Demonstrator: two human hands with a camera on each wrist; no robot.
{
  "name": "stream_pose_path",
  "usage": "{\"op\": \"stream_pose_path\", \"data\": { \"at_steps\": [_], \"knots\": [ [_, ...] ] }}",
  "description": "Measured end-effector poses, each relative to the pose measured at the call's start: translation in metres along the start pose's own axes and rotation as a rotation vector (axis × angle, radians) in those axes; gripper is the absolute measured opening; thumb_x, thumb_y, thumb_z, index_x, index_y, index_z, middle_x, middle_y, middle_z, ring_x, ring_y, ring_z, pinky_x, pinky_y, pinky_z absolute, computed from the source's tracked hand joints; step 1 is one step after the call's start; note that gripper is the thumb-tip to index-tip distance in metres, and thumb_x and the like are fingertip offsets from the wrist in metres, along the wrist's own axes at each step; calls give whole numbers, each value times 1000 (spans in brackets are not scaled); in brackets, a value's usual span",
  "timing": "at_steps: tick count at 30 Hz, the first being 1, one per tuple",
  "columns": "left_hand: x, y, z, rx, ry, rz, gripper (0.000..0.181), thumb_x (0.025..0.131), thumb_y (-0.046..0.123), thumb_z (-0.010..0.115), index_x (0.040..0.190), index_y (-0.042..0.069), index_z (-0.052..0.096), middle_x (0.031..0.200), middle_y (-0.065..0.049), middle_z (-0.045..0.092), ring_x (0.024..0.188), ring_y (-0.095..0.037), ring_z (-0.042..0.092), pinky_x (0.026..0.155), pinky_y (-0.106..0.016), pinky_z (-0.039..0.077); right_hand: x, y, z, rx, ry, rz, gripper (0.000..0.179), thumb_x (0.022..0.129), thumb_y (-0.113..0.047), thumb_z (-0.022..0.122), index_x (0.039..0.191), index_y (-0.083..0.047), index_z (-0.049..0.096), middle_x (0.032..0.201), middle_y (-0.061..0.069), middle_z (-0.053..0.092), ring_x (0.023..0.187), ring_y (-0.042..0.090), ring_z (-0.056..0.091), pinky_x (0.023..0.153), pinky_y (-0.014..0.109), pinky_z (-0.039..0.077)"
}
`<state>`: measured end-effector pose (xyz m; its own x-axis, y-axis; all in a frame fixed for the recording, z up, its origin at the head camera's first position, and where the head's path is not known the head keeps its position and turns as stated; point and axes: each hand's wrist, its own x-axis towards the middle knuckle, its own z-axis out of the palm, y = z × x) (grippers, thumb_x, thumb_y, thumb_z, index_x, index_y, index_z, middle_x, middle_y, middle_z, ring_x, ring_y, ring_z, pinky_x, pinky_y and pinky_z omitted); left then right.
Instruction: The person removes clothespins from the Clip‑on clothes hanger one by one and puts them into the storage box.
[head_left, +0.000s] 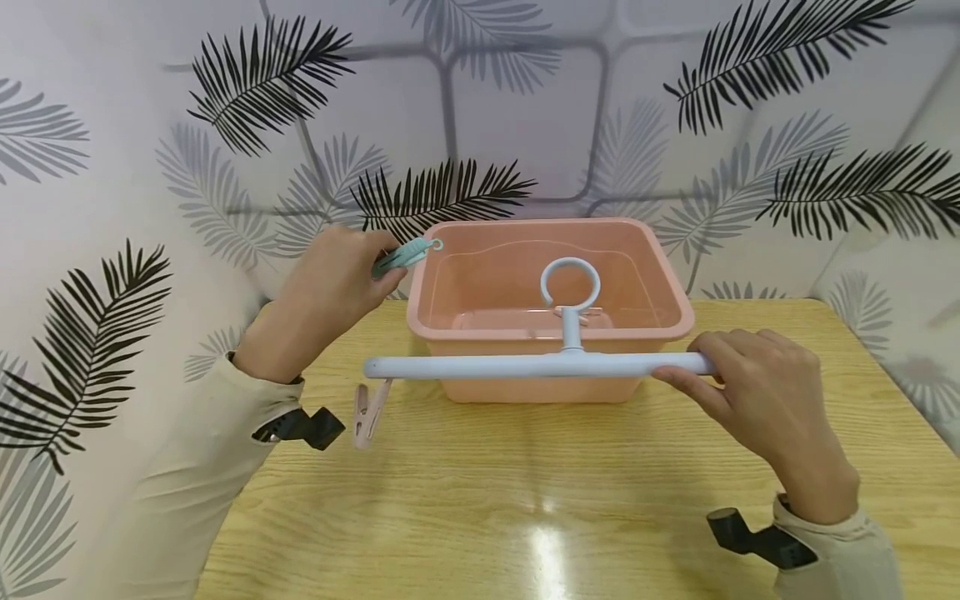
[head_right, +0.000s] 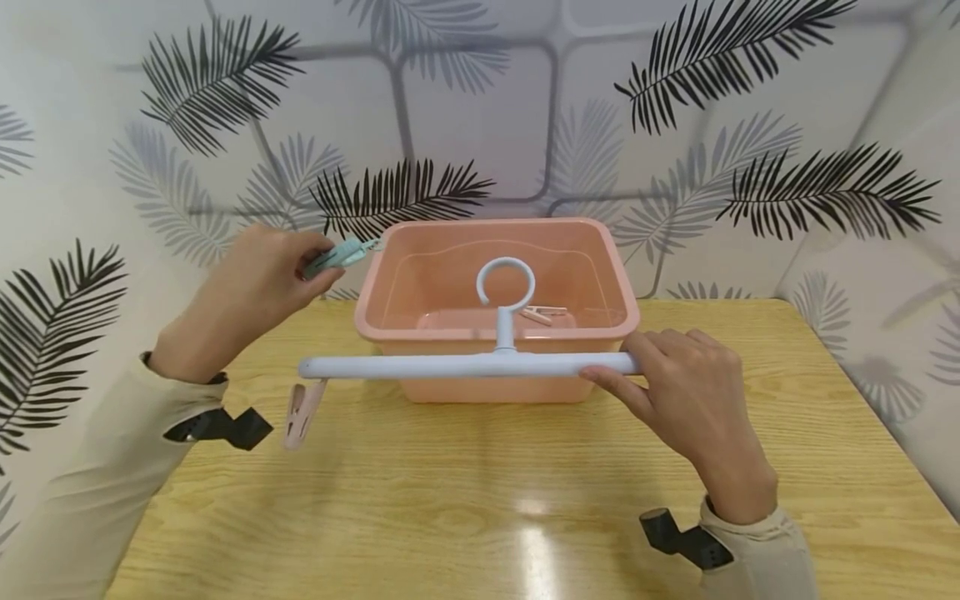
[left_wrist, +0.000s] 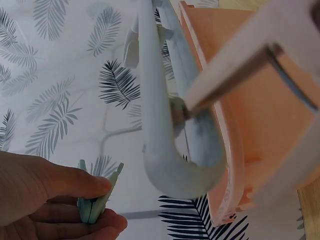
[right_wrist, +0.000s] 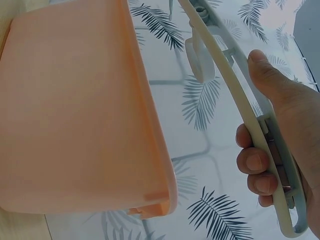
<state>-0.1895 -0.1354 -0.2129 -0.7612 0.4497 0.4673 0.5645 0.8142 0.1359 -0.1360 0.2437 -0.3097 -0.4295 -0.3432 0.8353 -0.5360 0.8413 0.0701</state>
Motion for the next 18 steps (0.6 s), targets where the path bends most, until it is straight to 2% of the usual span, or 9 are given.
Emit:
{"op": "stream_pose_path", "data": {
  "at_steps": [3,9,13,18],
  "knots": [
    [3,-4,2,6,-31,-8,9,88,5,67,91,-3,69,65,-7,58,57,-19,48,55,-33,39,1,0,-1,2,3,-2,70,89,-74,35,63,-12,54,49,-6,35,43,7,22,39,26,17],
    [8,-10,5,40,-80,14,9,89,9,66,91,1,70,64,-5,56,57,-19,48,55,-34,41,-1,1,-3,2,-13,3,70,88,-74,35,64,-11,54,49,-6,35,43,7,23,40,26,18],
    [12,-16,12,54,-137,-2,14,89,11,66,95,-1,71,69,-8,62,58,-20,51,54,-35,43,-1,0,-6,-2,-18,7,70,89,-74,34,64,-11,55,49,-6,36,42,8,25,40,26,18],
    [16,-21,22,17,-186,8,12,87,9,68,90,-3,70,69,-8,63,58,-19,50,54,-32,42,1,0,-9,1,0,3,70,90,-72,35,64,-10,56,49,-4,38,41,10,26,39,26,17]
  ]
}}
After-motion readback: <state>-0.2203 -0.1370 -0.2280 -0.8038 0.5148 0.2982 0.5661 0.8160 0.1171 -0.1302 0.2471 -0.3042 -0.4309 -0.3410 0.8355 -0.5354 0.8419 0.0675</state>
